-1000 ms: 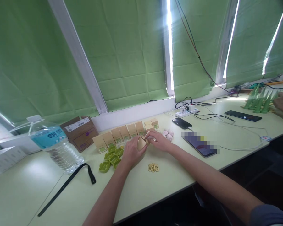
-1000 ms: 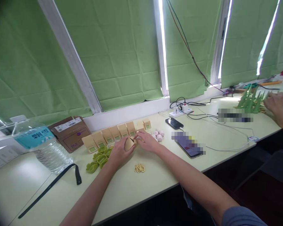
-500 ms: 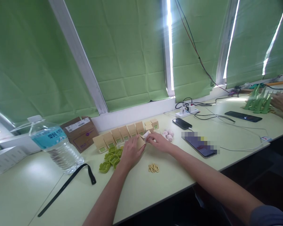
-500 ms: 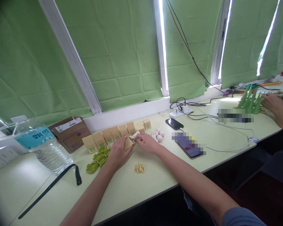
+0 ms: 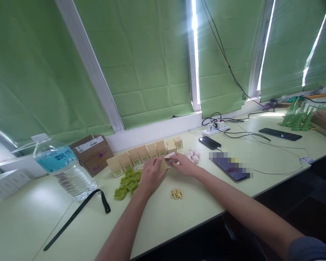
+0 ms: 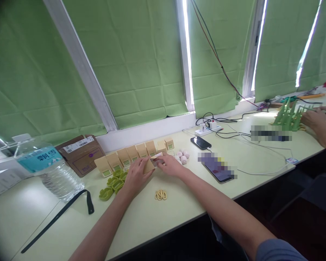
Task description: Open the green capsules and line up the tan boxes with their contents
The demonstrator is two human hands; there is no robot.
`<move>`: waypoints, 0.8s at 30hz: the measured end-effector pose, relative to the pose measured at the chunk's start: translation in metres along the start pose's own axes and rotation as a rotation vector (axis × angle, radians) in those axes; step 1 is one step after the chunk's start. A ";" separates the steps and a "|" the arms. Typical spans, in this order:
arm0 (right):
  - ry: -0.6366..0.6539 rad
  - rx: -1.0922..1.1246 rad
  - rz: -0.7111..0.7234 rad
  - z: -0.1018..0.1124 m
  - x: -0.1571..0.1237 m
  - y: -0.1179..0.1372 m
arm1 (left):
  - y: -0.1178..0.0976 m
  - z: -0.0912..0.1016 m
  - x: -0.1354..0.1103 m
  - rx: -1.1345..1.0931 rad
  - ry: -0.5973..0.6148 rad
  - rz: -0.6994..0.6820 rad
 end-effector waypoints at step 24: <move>-0.218 0.155 0.017 0.008 0.003 -0.005 | -0.006 0.001 0.007 0.040 0.025 0.042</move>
Point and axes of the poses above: each hand's wrist, its own x-axis towards the middle knuckle, its own z-axis out of the back of the hand, y = z × x, the point moved 2 cm from there along x, towards the middle knuckle, and after that the axes turned 8 degrees about -z, right-handed, at the moved point
